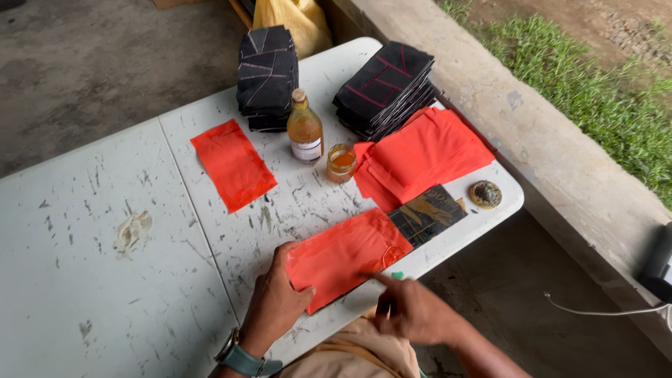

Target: The person pours a yellow liquid from a bottle into a small glass jar, then uses a sponge to apply the liquid onto red fabric pieces laid on a table. They repeatedly dip the sponge into the jar and rub the liquid onto each fabric piece, placing treated pieces aside.

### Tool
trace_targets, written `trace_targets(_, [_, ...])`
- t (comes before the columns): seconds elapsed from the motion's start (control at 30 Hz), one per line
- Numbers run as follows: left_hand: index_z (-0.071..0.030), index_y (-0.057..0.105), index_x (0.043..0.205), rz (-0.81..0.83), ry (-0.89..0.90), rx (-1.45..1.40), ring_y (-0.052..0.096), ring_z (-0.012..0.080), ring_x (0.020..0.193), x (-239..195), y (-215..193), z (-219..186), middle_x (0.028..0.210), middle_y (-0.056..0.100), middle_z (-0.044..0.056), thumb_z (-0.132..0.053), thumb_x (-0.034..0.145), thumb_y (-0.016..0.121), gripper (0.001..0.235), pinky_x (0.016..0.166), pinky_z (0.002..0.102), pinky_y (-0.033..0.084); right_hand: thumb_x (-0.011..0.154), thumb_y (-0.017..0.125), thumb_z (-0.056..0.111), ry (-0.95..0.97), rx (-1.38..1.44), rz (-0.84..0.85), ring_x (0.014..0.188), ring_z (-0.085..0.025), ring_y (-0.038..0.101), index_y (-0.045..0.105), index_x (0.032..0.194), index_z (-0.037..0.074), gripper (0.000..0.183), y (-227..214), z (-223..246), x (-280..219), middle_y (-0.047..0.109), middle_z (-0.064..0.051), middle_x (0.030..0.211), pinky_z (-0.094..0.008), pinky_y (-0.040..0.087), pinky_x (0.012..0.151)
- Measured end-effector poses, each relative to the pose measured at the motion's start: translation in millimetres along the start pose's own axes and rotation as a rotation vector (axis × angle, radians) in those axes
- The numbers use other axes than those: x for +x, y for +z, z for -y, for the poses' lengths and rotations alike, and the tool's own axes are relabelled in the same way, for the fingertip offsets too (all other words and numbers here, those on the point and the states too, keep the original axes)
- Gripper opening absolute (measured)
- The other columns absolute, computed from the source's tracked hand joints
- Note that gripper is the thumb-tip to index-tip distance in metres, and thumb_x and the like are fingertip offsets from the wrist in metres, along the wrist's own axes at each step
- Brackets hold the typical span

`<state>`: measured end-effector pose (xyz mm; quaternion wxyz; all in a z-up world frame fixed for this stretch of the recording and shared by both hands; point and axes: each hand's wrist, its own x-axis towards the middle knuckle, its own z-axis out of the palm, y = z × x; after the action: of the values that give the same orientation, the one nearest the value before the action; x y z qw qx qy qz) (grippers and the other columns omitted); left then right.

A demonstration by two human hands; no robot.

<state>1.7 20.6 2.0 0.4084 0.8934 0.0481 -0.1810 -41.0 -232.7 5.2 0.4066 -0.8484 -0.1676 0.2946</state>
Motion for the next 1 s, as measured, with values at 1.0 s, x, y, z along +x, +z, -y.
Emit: trace_targets(1.0, [-0.018, 0.036, 0.147, 0.118, 0.106, -0.043, 0.068, 0.0366, 0.067, 22.6, -13.9, 23.3, 0.07, 0.065, 0.02, -0.015, 0.073, 0.072, 0.082, 0.072, 0.046, 0.055, 0.086, 0.061, 0.023, -0.067, -0.754, 0.164, 0.054, -0.039, 0.063, 0.026, 0.163, 0.015, 0.085, 59.2, 28.4, 37.9, 0.064, -0.016, 0.066, -0.05, 0.05, 0.053])
